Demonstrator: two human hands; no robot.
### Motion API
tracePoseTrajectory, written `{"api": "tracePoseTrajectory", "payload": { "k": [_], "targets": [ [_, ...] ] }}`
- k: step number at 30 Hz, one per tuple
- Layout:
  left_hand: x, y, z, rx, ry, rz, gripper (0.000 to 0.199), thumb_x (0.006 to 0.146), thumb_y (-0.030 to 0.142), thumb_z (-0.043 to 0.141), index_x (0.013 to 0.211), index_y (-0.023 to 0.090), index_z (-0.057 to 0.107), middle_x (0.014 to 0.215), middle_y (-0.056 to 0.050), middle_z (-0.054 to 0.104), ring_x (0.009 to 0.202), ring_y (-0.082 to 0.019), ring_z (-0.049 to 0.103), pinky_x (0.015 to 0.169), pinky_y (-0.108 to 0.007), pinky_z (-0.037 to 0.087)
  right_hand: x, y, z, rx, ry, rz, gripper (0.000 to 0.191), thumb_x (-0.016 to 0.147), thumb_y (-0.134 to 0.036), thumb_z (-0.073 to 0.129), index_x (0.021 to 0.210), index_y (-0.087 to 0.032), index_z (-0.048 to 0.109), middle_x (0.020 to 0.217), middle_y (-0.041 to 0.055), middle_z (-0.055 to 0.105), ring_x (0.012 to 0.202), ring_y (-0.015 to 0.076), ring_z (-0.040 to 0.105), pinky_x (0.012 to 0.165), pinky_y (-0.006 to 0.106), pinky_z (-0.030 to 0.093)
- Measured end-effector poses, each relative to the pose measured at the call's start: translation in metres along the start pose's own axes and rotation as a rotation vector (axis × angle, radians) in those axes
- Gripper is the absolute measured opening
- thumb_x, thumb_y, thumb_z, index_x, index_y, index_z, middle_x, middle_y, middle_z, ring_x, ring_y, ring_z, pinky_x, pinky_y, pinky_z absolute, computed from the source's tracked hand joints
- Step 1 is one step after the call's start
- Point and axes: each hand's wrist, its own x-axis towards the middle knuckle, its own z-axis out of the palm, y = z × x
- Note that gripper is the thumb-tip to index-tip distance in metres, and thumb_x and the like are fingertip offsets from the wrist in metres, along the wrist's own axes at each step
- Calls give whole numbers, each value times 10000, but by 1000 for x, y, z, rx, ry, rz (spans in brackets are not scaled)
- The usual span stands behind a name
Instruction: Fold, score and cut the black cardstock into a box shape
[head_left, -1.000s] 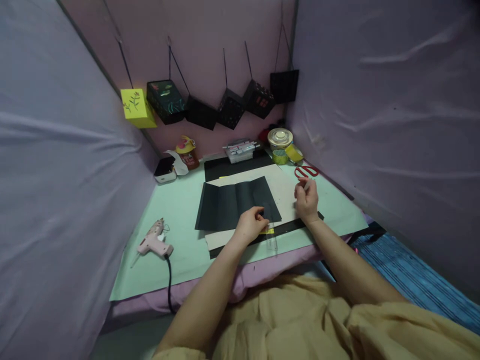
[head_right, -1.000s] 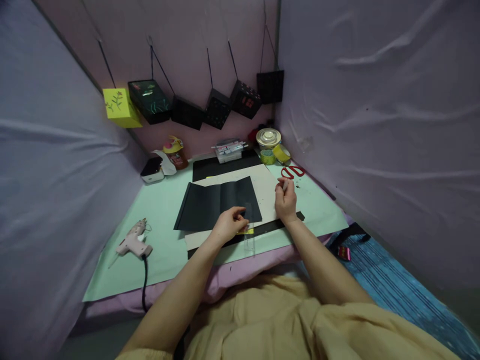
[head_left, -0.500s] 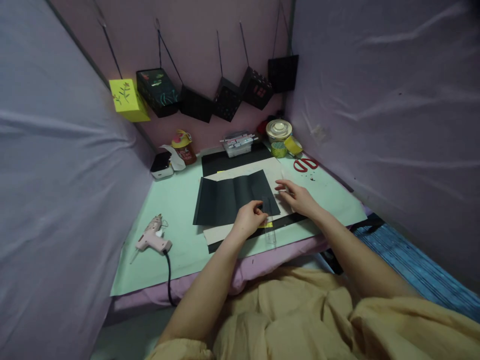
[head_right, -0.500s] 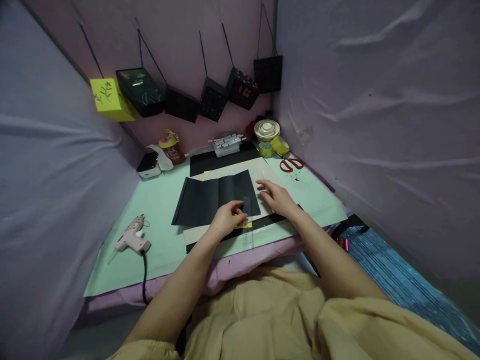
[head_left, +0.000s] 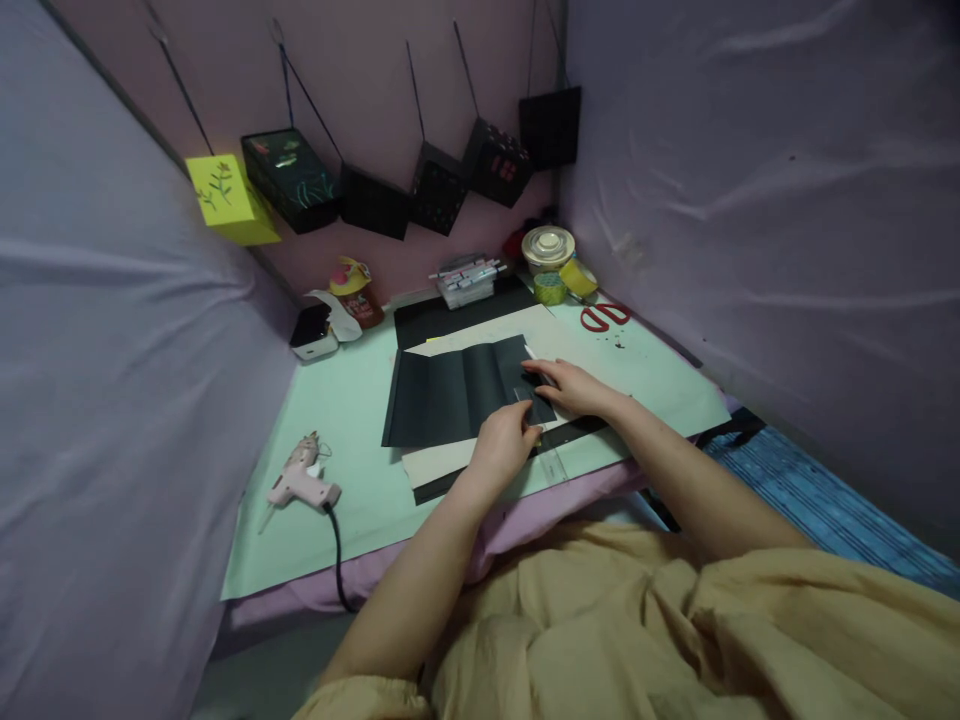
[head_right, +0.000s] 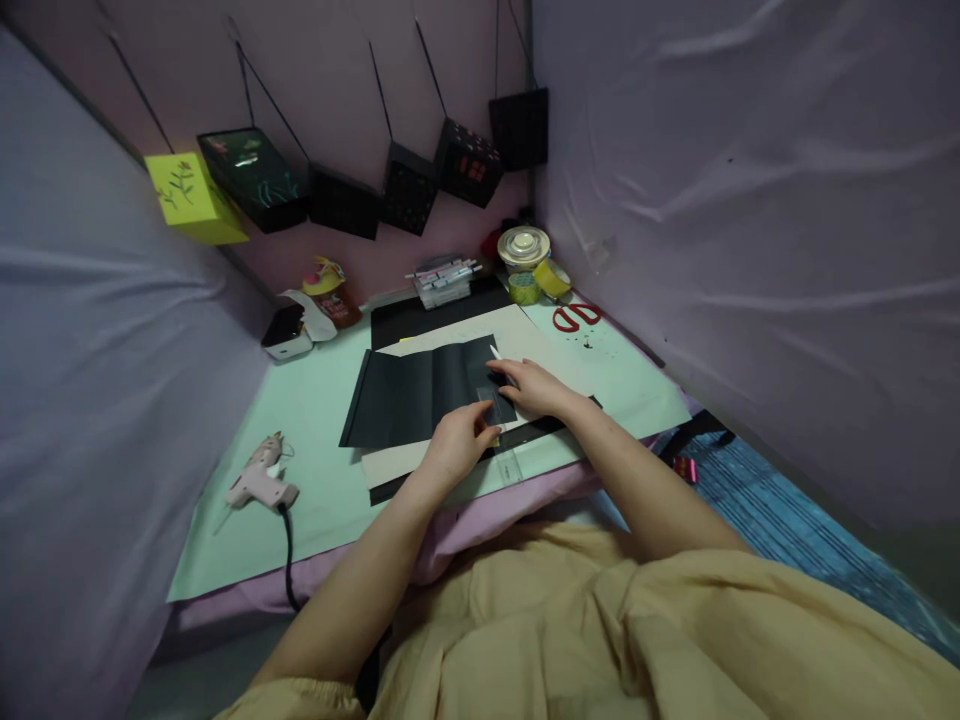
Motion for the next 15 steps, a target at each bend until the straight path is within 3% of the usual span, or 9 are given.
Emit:
{"api": "tracePoseTrajectory", "payload": {
  "k": [10, 15],
  "targets": [
    [-7, 3, 4, 259, -7, 42, 371, 883, 331, 626, 1200, 140, 603, 1117, -119, 554, 916, -217, 606, 835, -307, 461, 0, 1, 1, 8, 6, 8, 514, 860, -186, 565, 1367, -251, 505, 1374, 57, 572, 1232, 251, 537, 1080, 474, 368],
    [-7, 2, 8, 365, 11, 139, 311, 899, 327, 605, 1180, 196, 614, 1291, -123, 562, 1142, -290, 489, 937, -417, 410, 1, 1, 0, 19, 14, 13, 527, 844, -177, 577, 1362, -254, 515, 1371, 49, 576, 1231, 250, 540, 1059, 444, 401]
  ]
}}
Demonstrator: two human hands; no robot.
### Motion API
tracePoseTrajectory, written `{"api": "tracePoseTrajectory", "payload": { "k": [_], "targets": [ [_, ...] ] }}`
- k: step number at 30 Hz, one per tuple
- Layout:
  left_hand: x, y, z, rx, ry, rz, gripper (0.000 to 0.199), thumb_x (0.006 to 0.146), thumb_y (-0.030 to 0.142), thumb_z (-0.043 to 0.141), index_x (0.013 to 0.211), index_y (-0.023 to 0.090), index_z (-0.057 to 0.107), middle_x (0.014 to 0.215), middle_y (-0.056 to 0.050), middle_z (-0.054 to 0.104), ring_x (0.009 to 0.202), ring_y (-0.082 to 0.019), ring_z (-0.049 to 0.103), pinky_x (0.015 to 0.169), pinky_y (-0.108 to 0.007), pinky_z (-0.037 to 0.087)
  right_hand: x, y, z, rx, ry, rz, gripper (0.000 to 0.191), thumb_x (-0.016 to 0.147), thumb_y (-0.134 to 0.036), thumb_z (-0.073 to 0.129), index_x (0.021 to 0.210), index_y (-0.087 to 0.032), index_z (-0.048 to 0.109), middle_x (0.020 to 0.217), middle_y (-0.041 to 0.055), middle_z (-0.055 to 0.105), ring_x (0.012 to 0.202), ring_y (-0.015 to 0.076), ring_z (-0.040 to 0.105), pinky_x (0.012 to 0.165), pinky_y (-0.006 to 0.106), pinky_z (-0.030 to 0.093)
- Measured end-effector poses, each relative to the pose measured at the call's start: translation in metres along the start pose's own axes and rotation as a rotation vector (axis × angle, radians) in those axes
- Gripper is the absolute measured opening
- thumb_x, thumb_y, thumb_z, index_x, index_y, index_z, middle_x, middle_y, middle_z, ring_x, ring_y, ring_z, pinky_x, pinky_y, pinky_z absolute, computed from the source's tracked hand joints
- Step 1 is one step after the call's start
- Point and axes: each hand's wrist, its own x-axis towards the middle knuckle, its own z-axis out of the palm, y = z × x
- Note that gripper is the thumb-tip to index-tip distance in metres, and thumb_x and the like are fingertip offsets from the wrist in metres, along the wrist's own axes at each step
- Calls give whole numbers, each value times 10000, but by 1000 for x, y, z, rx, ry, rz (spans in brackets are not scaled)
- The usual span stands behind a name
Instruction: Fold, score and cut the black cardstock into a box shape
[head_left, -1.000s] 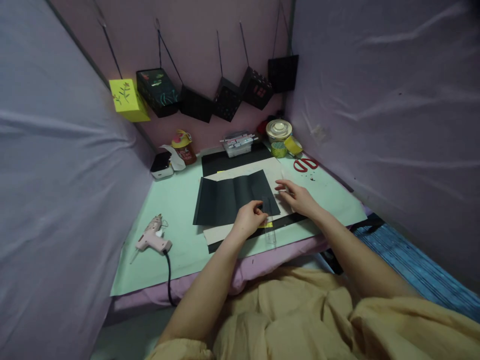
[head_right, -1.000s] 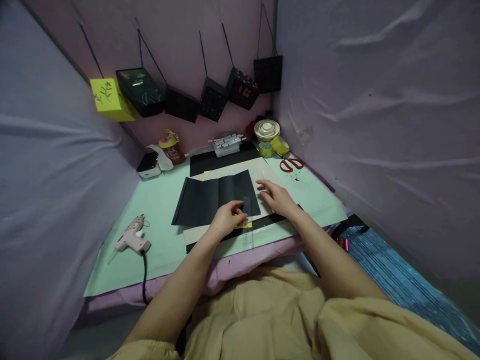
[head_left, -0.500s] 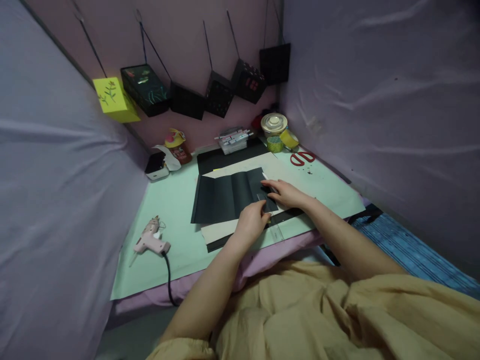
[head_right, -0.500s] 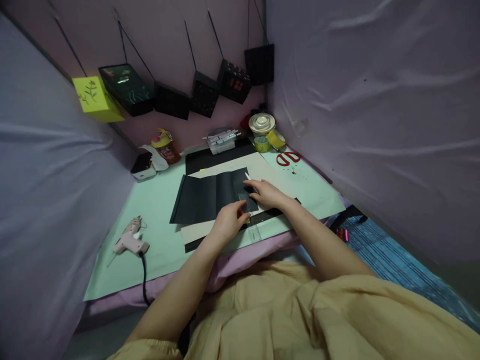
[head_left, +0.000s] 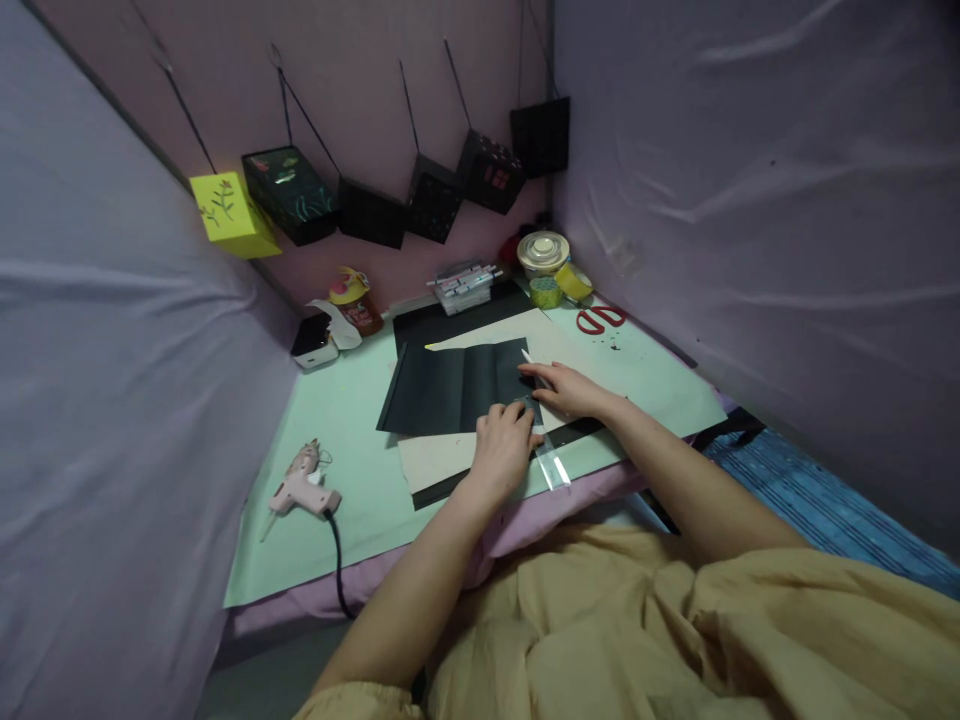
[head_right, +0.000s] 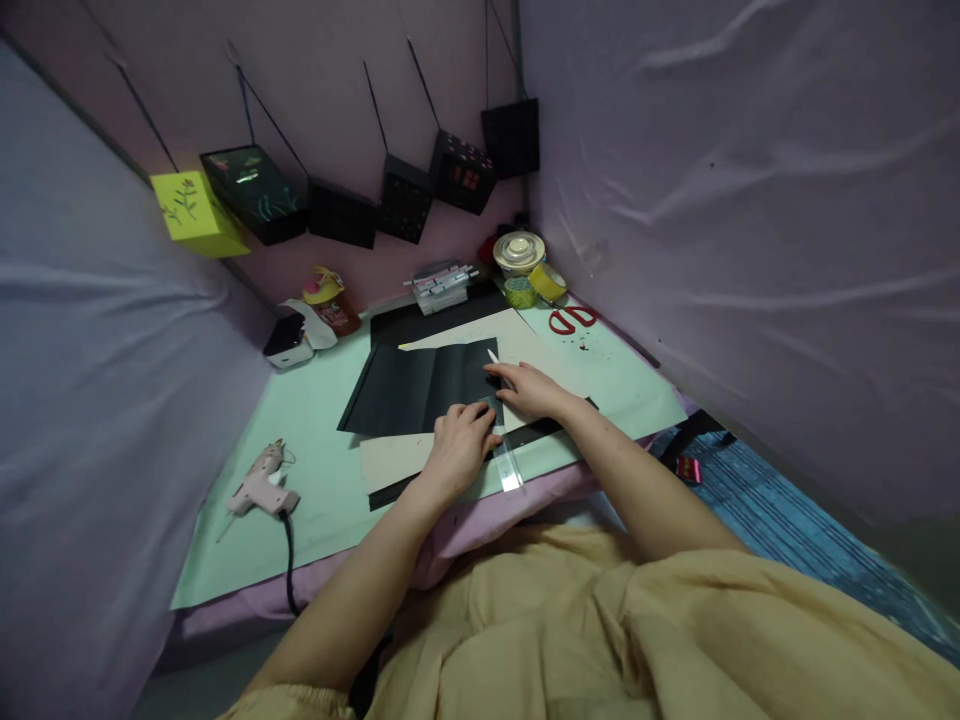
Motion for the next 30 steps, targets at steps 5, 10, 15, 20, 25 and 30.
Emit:
{"api": "tracePoseTrajectory", "payload": {
  "k": [5, 10, 15, 20, 25, 30],
  "targets": [
    [1, -5, 2, -81, -39, 74, 312, 925, 270, 560, 1227, 195, 594, 1357, -110, 562, 1294, -284, 439, 1076, -484, 314, 5, 0, -7, 57, -62, -35, 559, 816, -137, 589, 1360, -245, 518, 1339, 55, 603, 1227, 230, 555, 1053, 409, 414],
    [-2, -8, 5, -137, -44, 88, 379, 928, 263, 548, 1285, 140, 569, 1401, -134, 529, 1344, -298, 407, 1102, -448, 340, 5, 0, -12, 158, -88, -31, 573, 809, -105, 556, 1370, -211, 505, 1302, 67, 630, 1204, 205, 574, 1047, 377, 420],
    [-3, -8, 7, -173, -19, 92, 368, 925, 273, 552, 1280, 184, 585, 1394, -109, 544, 1347, -280, 410, 1118, -453, 334, 5, 1, -13, 218, -87, -21, 588, 783, -82, 551, 1353, -225, 524, 1299, 51, 633, 1221, 196, 565, 1058, 359, 412],
    [-3, -9, 7, -185, -14, 89, 365, 926, 273, 547, 1275, 175, 595, 1390, -107, 550, 1341, -280, 415, 1120, -449, 332, 7, 2, -12, 213, -96, -9, 607, 774, -74, 553, 1356, -247, 521, 1302, 47, 631, 1218, 194, 568, 1055, 370, 416],
    [1, -15, 5, -174, 0, 63, 368, 922, 269, 546, 1263, 143, 602, 1395, -117, 544, 1338, -289, 417, 1126, -438, 324, 22, 2, -7, 223, -111, -17, 611, 759, -67, 560, 1352, -211, 532, 1304, 75, 628, 1222, 216, 565, 1063, 387, 405],
    [2, -19, 3, -184, 12, 8, 370, 916, 257, 549, 1261, 136, 604, 1395, -129, 540, 1353, -286, 404, 1129, -439, 317, 40, 2, 0, 273, -126, -25, 622, 751, -37, 539, 1346, -215, 530, 1292, 64, 637, 1224, 191, 562, 1071, 370, 394]
  ]
}}
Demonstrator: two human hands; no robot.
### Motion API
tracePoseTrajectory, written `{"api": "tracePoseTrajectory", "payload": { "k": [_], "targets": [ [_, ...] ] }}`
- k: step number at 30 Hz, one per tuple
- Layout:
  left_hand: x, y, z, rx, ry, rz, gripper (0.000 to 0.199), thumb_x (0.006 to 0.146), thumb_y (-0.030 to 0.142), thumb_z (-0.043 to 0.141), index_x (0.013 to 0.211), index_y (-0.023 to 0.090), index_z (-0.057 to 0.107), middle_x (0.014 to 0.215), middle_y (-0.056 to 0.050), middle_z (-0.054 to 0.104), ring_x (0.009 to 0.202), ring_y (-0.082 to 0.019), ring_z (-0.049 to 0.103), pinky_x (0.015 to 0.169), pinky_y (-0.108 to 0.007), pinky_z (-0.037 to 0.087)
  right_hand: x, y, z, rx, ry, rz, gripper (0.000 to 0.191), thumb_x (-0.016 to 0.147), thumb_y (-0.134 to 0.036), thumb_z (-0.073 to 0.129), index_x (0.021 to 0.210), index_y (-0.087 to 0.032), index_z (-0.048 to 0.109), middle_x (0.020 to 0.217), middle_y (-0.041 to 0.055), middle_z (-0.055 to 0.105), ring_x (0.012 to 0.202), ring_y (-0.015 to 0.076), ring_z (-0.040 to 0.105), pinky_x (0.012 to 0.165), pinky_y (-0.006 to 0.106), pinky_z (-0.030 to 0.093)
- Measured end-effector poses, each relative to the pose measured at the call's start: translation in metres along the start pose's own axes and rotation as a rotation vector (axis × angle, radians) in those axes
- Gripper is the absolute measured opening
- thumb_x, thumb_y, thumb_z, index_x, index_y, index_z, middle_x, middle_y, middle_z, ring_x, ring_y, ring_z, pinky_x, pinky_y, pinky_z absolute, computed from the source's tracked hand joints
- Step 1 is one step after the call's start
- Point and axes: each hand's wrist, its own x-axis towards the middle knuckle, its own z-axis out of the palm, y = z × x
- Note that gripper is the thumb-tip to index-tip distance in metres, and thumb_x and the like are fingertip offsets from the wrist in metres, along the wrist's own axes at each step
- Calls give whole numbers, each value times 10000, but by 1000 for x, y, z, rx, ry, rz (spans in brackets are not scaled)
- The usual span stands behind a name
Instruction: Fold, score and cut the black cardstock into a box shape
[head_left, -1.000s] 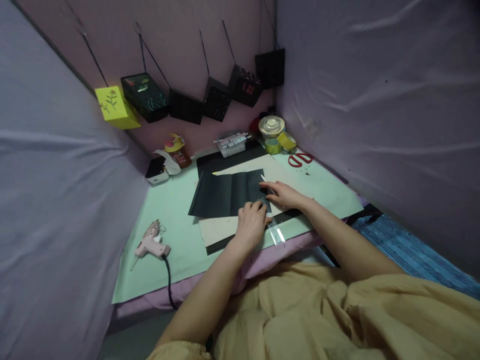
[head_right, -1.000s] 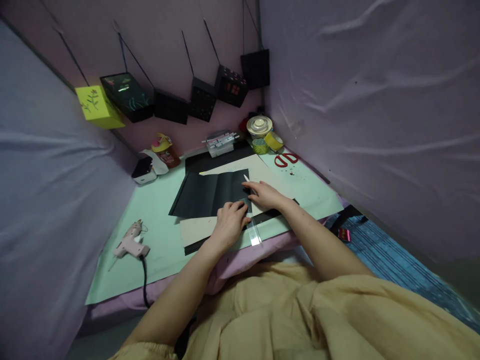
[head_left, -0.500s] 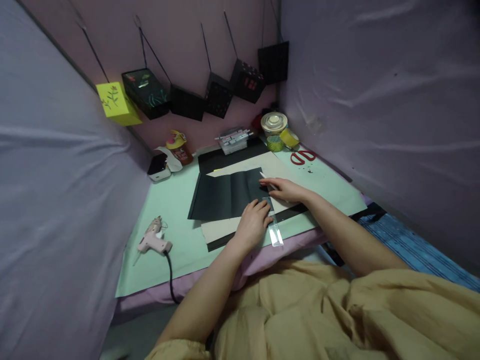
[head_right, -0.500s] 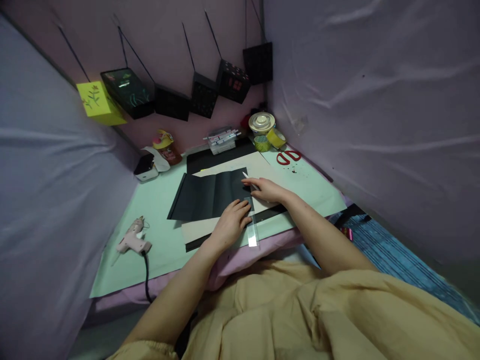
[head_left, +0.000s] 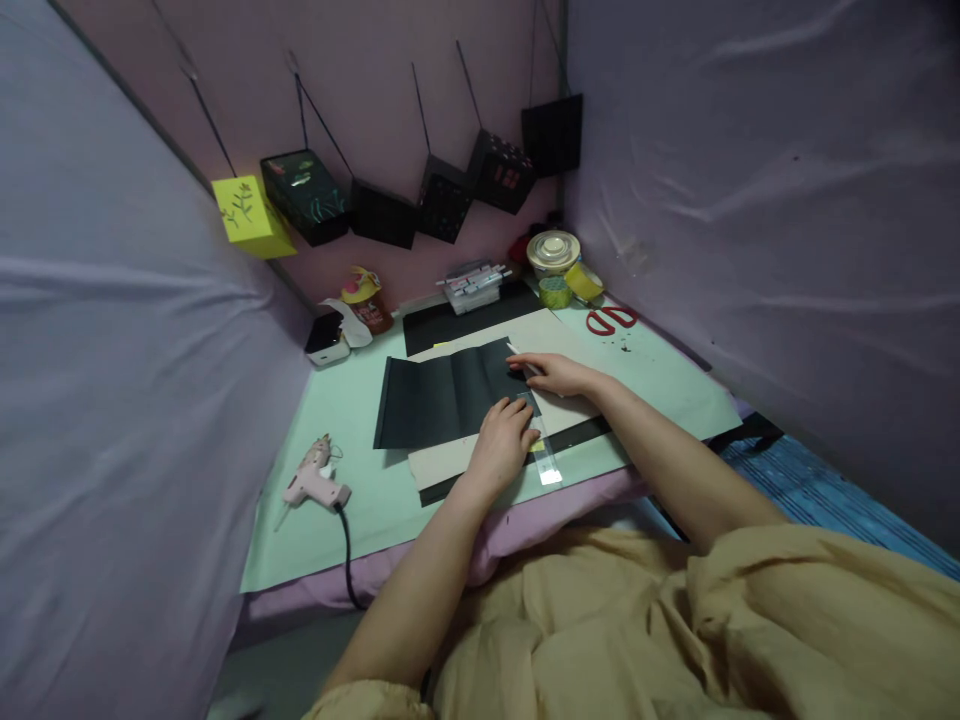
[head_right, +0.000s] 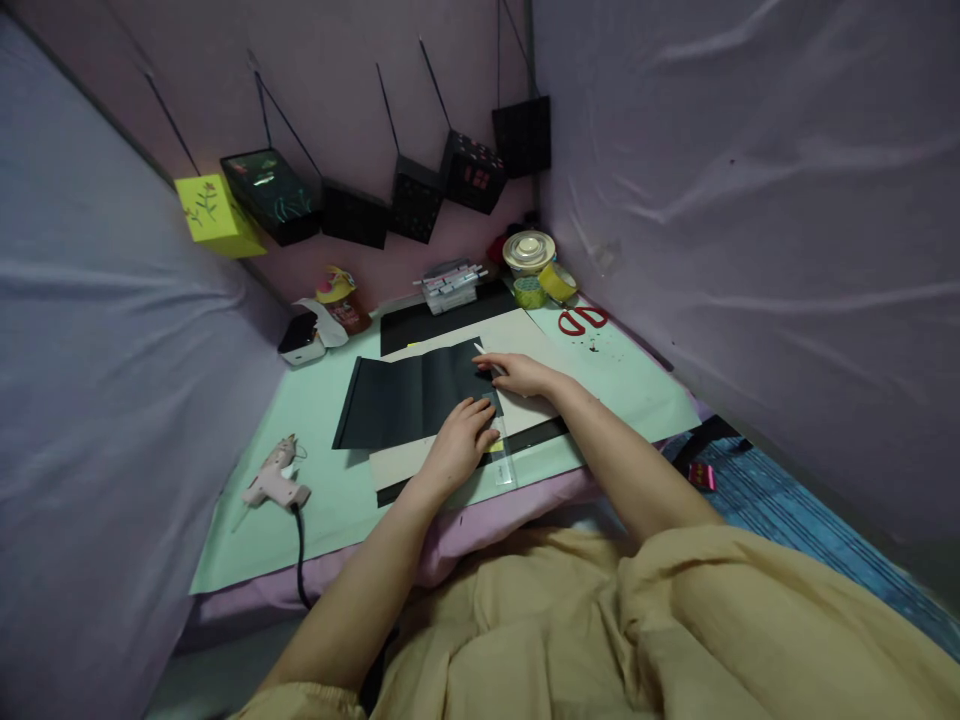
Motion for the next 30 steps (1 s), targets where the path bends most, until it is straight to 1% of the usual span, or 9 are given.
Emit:
{"api": "tracePoseTrajectory", "payload": {
  "k": [4, 8, 10, 13, 17, 20, 25, 30],
  "targets": [
    [0, 0, 1, -17, -5, -13, 376, 909, 254, 561, 1264, 138, 604, 1400, -122, 538, 1356, -292, 399, 1134, -442, 309, 0, 2, 3, 26, 15, -12, 623, 751, -35, 531, 1348, -215, 525, 1293, 64, 635, 1238, 185, 551, 1088, 372, 373],
    [0, -1, 2, -65, 12, -22, 403, 890, 242, 591, 1267, 100, 594, 1394, -134, 543, 1350, -297, 408, 1144, -435, 304, -1, 4, 4, 37, 21, -17, 616, 747, -37, 530, 1348, -173, 522, 1295, 92, 631, 1234, 195, 553, 1087, 375, 372],
    [-1, -3, 3, -91, 27, -25, 415, 881, 238, 604, 1274, 108, 583, 1390, -133, 547, 1352, -289, 412, 1142, -437, 314, 0, 5, 4, 39, 21, -20, 613, 749, -38, 529, 1348, -167, 521, 1296, 98, 630, 1234, 200, 552, 1087, 384, 372],
    [-2, -4, 5, -110, 61, -34, 440, 867, 225, 622, 1293, 130, 559, 1377, -124, 559, 1345, -279, 426, 1134, -439, 334, 2, 8, 5, 40, 24, -26, 616, 741, -34, 537, 1343, -167, 528, 1289, 102, 635, 1238, 211, 550, 1094, 400, 363],
    [-3, -5, 7, -122, 102, -37, 494, 852, 222, 645, 1318, 114, 522, 1392, -135, 538, 1330, -273, 446, 1140, -426, 334, 2, 10, 5, 45, 29, -40, 618, 737, -31, 543, 1332, -199, 542, 1282, 83, 641, 1238, 208, 551, 1099, 407, 358],
    [-3, -5, 6, -131, 97, -46, 515, 850, 225, 649, 1331, 113, 506, 1391, -135, 539, 1329, -278, 448, 1137, -426, 337, 2, 11, 5, 52, 32, -43, 619, 738, -32, 545, 1327, -222, 548, 1278, 70, 645, 1235, 207, 554, 1098, 413, 360],
    [-2, -4, 5, -127, 86, -57, 500, 853, 226, 645, 1327, 142, 511, 1385, -123, 546, 1332, -276, 445, 1126, -436, 347, 1, 11, 6, 57, 39, -36, 612, 738, -36, 550, 1326, -207, 552, 1272, 80, 648, 1225, 214, 560, 1090, 413, 367],
    [0, -4, 6, -87, 72, -70, 458, 860, 239, 649, 1291, 113, 557, 1403, -135, 531, 1335, -278, 435, 1130, -426, 333, 2, 10, 6, 60, 38, -36, 615, 734, -36, 550, 1324, -209, 554, 1265, 79, 653, 1221, 215, 563, 1088, 418, 367]
  ]
}}
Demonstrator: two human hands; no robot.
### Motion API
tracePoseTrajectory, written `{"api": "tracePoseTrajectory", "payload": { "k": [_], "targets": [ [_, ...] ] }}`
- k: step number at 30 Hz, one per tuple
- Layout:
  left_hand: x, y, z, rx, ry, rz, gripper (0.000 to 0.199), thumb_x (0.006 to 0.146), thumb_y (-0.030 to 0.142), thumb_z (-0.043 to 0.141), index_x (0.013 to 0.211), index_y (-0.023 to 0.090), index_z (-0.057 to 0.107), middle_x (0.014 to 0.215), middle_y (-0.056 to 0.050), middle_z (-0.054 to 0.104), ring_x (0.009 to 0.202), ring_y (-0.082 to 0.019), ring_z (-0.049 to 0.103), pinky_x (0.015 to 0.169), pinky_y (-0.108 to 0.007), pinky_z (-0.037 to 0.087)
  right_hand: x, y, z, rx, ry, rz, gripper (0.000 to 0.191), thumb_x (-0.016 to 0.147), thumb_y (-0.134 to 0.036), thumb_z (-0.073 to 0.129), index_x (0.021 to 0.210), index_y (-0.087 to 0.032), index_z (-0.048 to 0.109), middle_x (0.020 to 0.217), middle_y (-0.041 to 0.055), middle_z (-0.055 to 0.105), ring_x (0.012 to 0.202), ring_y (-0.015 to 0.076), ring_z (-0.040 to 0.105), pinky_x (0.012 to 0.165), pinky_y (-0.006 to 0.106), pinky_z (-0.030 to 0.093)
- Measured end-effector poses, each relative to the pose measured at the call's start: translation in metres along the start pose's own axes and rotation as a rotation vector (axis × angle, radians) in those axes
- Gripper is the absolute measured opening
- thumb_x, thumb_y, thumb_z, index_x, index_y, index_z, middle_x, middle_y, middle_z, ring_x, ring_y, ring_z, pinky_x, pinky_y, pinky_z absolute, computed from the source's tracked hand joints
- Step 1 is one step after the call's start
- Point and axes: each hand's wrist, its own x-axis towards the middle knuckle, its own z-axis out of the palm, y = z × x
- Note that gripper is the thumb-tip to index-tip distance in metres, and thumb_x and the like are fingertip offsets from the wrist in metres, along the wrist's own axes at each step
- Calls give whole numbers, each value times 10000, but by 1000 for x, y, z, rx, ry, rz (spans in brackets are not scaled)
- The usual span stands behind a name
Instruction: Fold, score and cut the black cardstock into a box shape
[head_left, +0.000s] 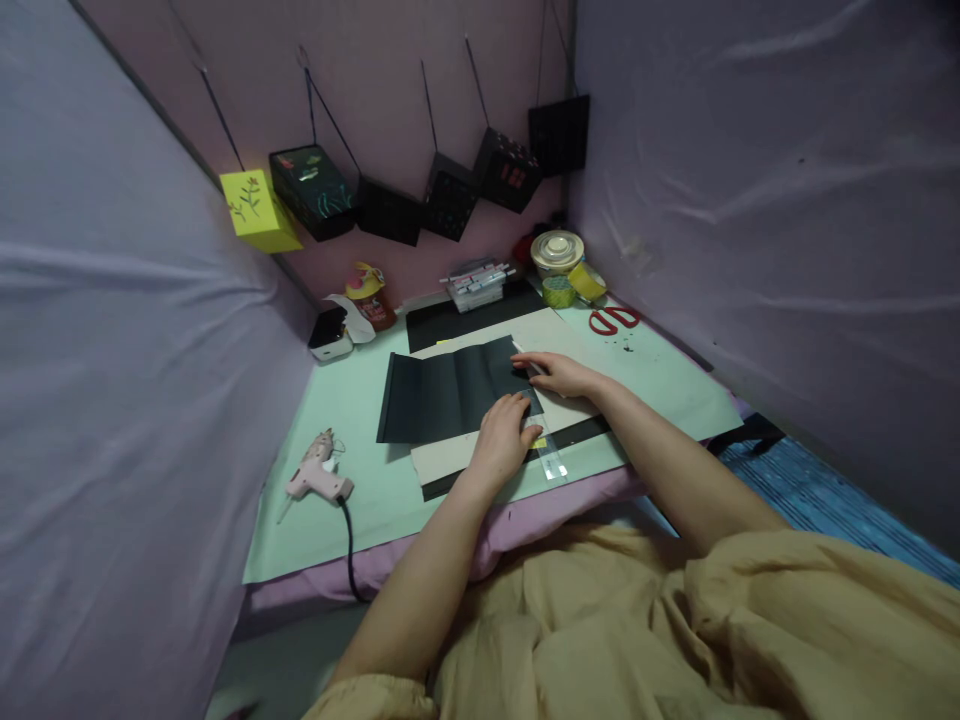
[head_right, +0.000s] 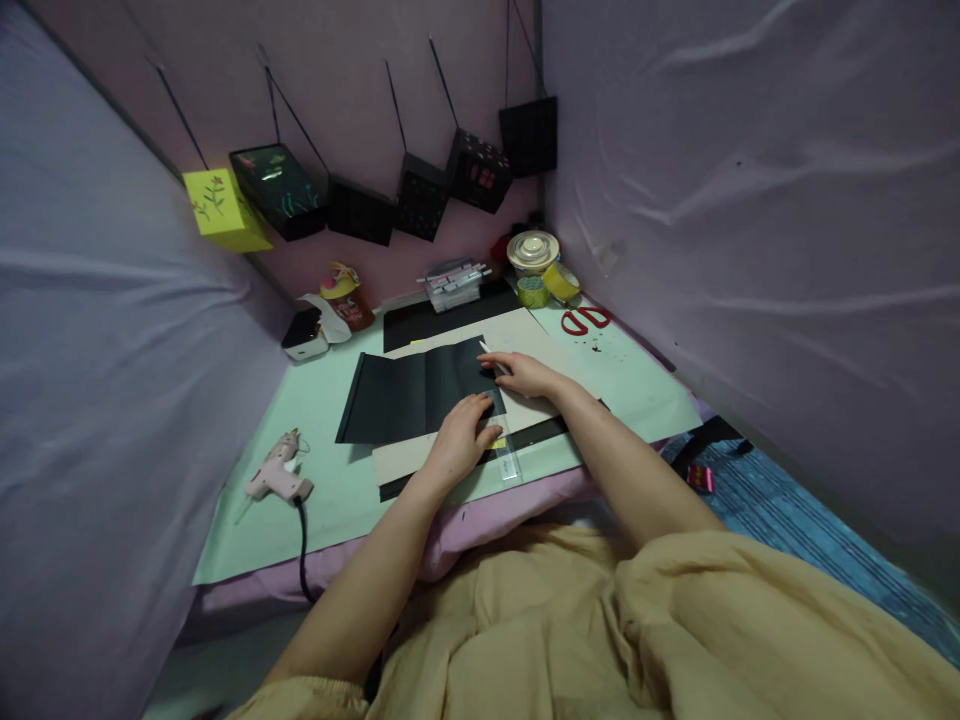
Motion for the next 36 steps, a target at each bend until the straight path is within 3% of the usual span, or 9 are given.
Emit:
{"api": "tracePoseTrajectory", "payload": {
  "k": [17, 36],
  "targets": [
    [0, 6, -4, 51, -32, -23, 380, 896, 301, 588, 1255, 176, 608, 1418, -96, 525, 1341, -276, 406, 1102, -436, 345, 0, 0, 0, 0, -4, 1, 621, 734, -31, 531, 1330, -205, 545, 1283, 83, 641, 1233, 205, 554, 1100, 412, 353],
    [0, 5, -3, 48, -21, -13, 384, 894, 311, 596, 1253, 173, 609, 1409, -89, 535, 1340, -273, 406, 1100, -434, 343, 0, -1, -1, 19, -2, 7, 615, 735, -34, 549, 1321, -224, 554, 1263, 67, 655, 1221, 205, 566, 1096, 413, 362]
  ]
}}
